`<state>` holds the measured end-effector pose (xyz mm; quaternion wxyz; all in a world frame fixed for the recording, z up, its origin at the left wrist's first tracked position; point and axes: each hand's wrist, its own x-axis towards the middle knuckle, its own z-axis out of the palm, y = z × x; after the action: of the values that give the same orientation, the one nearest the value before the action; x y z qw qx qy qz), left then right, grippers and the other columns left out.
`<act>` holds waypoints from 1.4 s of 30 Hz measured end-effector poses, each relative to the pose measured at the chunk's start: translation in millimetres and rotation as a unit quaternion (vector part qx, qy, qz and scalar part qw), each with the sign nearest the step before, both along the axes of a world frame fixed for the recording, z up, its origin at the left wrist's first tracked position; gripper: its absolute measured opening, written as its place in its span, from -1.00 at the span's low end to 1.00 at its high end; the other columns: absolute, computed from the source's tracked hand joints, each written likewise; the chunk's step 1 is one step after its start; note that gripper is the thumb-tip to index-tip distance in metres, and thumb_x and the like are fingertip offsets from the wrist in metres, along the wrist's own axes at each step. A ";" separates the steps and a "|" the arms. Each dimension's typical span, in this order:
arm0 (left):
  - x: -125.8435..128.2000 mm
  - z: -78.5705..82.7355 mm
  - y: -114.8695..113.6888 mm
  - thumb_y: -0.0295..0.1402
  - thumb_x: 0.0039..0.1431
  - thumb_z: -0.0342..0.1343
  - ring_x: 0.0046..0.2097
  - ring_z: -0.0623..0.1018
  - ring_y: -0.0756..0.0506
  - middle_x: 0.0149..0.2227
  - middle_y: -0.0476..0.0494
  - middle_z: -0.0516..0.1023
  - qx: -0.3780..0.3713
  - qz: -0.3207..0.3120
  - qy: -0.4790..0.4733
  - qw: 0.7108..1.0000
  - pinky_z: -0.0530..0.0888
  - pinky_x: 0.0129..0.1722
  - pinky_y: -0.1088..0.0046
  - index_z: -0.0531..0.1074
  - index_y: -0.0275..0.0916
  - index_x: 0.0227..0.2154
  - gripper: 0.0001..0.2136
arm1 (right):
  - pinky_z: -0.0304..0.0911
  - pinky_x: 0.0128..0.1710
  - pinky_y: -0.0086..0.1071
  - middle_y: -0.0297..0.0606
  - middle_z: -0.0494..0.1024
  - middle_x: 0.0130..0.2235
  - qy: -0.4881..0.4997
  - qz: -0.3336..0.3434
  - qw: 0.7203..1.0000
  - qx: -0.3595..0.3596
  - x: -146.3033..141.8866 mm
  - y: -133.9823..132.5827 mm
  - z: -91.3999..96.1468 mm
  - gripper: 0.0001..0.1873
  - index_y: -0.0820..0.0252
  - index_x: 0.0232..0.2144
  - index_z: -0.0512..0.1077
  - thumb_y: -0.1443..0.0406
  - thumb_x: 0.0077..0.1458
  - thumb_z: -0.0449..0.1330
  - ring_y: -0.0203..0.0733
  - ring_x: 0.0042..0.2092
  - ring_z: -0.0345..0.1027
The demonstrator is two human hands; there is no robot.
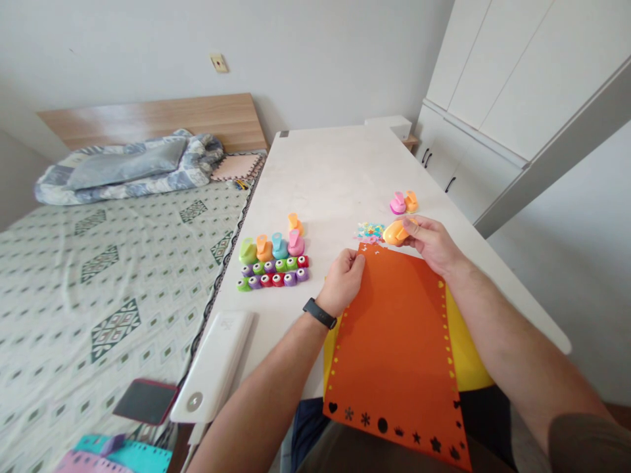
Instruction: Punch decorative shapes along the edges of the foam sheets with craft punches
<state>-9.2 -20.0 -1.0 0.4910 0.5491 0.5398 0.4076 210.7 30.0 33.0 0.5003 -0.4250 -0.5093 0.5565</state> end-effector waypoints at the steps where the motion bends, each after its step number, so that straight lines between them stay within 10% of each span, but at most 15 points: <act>1: 0.0 0.0 0.0 -0.16 0.34 0.00 -0.47 0.32 0.05 -0.46 0.04 0.39 -0.001 0.000 -0.001 1.000 0.16 -0.51 0.52 0.35 -0.24 -0.28 -0.77 | 0.44 -0.20 -0.21 -0.13 0.66 -0.20 0.000 0.000 1.000 -0.001 -0.2 0.1 0.2 -0.63 0.16 -0.24 0.58 -0.01 0.10 0.35 -0.08 -0.22 0.52; 13: -1.3 2.8 -1.6 -0.14 0.34 0.00 -0.47 0.25 0.06 -0.48 0.07 0.30 0.029 -0.030 0.031 0.999 0.15 -0.51 0.53 0.34 -0.25 -0.30 -0.74 | 0.46 -0.33 -0.27 -0.12 0.65 -0.25 0.024 -0.016 1.000 0.003 1.9 4.6 -0.9 -0.48 0.19 -0.31 0.60 -0.16 0.12 0.25 -0.14 -0.34 0.52; 22: -1.2 26.4 -16.5 -0.13 0.27 0.11 -0.43 0.34 0.07 -0.43 0.00 0.44 0.069 -0.170 0.047 0.982 0.29 -0.43 0.56 0.45 -0.28 -0.34 -0.72 | 0.45 -0.10 -0.25 -0.21 0.62 -0.09 -0.155 -0.106 0.970 0.153 6.8 12.2 -7.6 -0.49 0.09 -0.04 0.48 0.01 0.02 0.41 -0.11 -0.10 0.52; 35: -1.3 28.0 -19.1 -0.11 0.27 0.12 -0.42 0.39 0.07 -0.38 -0.03 0.50 0.072 -0.204 0.027 0.976 0.33 -0.42 0.56 0.49 -0.31 -0.30 -0.69 | 0.45 -0.07 -0.14 -0.20 0.64 -0.14 -0.292 -0.144 0.934 0.147 0.7 10.6 -16.4 -0.48 0.09 -0.06 0.48 0.01 -0.02 0.41 -0.04 -0.14 0.54; 42: -1.2 28.2 -20.5 -0.13 0.26 0.14 -0.41 0.41 0.06 -0.37 -0.06 0.52 0.064 -0.223 0.011 0.973 0.36 -0.41 0.55 0.50 -0.31 -0.29 -0.70 | 0.52 -0.28 -0.23 -0.16 0.65 -0.17 -0.177 -0.123 0.975 0.060 1.3 14.2 -21.7 -0.44 0.14 -0.10 0.49 -0.10 0.00 0.37 -0.07 -0.21 0.58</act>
<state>-10.4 -40.4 27.1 0.5274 0.6903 0.3817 0.3157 212.0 44.2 11.3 0.4912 -0.5456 -0.5660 0.3751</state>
